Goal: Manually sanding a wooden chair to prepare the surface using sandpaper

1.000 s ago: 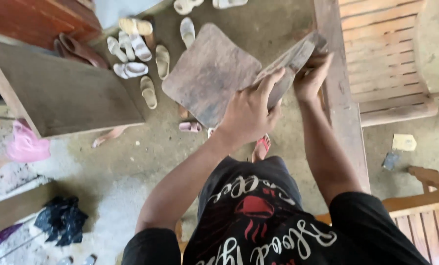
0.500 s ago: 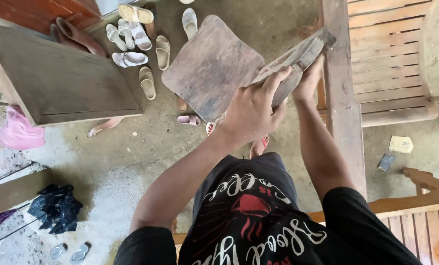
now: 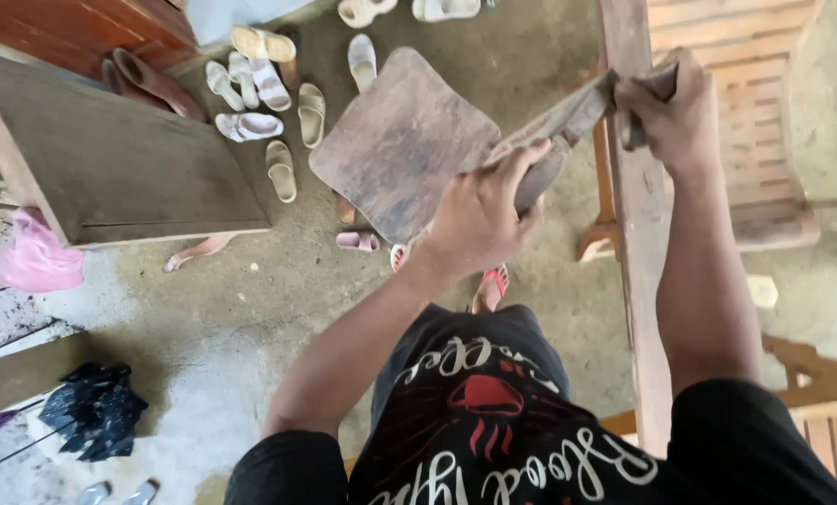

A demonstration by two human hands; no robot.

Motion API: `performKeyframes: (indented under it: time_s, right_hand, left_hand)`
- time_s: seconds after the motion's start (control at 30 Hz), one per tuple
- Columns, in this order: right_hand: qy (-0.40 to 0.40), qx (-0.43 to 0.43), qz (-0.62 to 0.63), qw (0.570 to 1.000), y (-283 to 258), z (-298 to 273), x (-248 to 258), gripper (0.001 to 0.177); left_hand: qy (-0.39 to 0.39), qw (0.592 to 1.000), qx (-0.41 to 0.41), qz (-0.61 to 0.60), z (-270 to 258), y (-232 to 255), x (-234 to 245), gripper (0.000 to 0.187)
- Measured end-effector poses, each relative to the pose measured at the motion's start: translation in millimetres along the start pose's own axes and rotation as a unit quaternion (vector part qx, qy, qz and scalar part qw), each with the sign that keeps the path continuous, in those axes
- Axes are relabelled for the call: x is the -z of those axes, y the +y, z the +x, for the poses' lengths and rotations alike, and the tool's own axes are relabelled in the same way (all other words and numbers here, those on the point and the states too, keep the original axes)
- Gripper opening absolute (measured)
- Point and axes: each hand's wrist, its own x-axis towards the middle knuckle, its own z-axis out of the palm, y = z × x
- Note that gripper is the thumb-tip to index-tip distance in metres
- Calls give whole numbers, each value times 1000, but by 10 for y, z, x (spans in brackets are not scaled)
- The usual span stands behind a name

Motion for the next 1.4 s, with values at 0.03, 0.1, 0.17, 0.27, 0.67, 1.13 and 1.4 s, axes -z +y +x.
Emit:
performKeyframes:
  time_s: [0.03, 0.1, 0.17, 0.27, 0.67, 1.13, 1.4]
  right_hand:
    - [-10, 14, 1, 1000, 135, 276, -67, 44]
    - [52, 92, -85, 991, 536, 506, -200, 42]
    - [9, 97, -72, 993, 25, 367, -221, 33]
    - [-6, 80, 31, 996, -858, 19, -77, 27]
    - [-114, -105, 116, 981, -155, -1010, 101, 13]
    - [-186, -48, 444, 875, 97, -2147, -225, 96]
    - [-87, -59, 159, 982, 1409, -2017, -1343, 22]
  left_hand:
    - [14, 1000, 7, 8, 75, 13, 56, 47]
    - [-75, 996, 48, -23, 81, 113, 93, 44]
    - [-54, 997, 43, -22, 1, 106, 56, 46]
    - [10, 1000, 30, 3, 65, 31, 39, 49]
    - [97, 981, -97, 138, -72, 10, -115, 46]
    - [-187, 975, -78, 95, -857, 396, -949, 19]
    - [117, 952, -199, 201, -865, 207, -560, 26]
